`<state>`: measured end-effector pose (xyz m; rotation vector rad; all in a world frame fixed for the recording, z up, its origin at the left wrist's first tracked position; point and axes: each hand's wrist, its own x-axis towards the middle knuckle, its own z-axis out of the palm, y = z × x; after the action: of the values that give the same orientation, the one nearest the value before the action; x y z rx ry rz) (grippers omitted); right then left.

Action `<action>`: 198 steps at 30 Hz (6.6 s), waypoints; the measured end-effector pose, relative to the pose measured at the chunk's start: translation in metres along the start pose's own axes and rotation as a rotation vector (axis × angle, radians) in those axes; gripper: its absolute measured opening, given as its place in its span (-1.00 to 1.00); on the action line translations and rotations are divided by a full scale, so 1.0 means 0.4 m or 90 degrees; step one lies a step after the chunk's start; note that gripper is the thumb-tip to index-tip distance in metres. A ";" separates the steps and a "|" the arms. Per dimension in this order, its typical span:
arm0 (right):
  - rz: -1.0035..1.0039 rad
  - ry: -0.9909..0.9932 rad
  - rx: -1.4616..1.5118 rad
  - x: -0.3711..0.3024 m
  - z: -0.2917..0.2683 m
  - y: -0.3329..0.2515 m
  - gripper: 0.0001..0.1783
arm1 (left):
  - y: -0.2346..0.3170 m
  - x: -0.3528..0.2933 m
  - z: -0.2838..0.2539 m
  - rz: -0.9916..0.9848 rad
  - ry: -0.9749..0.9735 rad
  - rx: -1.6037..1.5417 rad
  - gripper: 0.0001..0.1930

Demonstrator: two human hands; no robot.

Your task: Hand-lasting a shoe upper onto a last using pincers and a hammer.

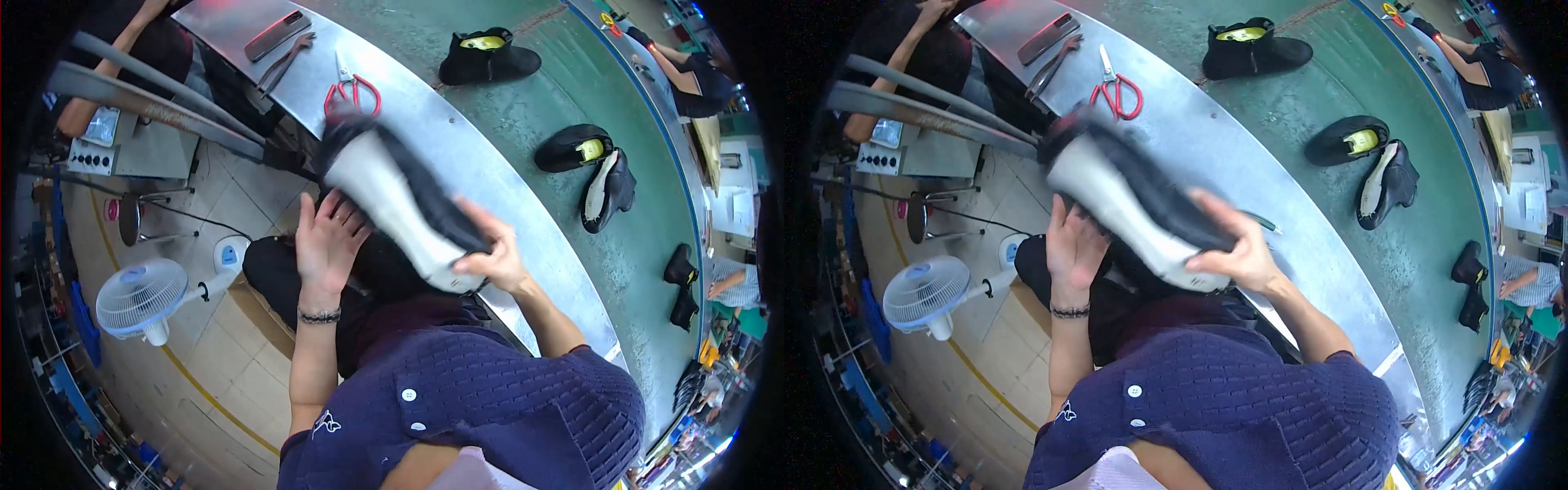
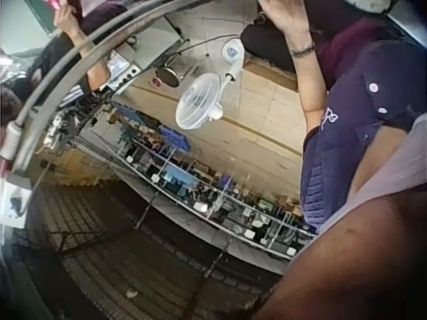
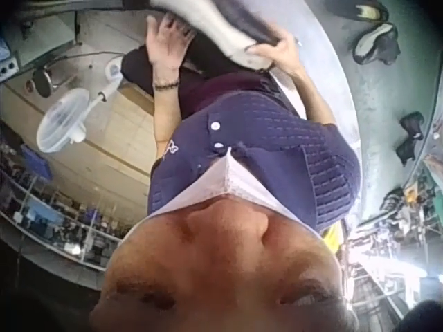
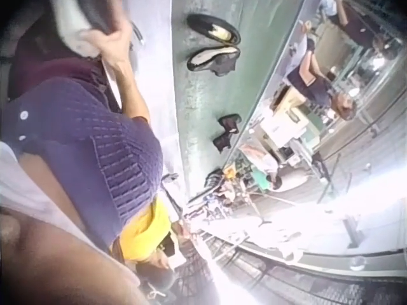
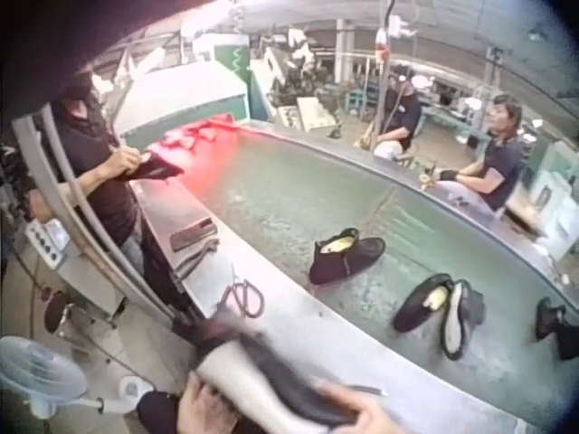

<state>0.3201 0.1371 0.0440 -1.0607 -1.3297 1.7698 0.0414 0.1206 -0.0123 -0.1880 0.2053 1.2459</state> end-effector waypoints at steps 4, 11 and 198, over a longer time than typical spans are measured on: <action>-0.150 0.355 -0.095 0.021 -0.070 0.013 -0.13 | -0.003 -0.052 0.015 0.093 0.161 0.224 -0.39; -0.222 0.699 -0.265 0.286 -0.369 0.091 -0.10 | 0.001 -0.101 -0.025 0.111 0.220 0.301 -0.41; 0.264 -0.205 0.058 0.251 0.082 -0.008 -0.58 | -0.046 -0.241 0.027 0.874 0.671 1.241 -0.95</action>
<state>0.2464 0.2120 0.0311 -1.0906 -1.2595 2.3682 0.0301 0.0292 0.0232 1.2324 2.6173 1.4952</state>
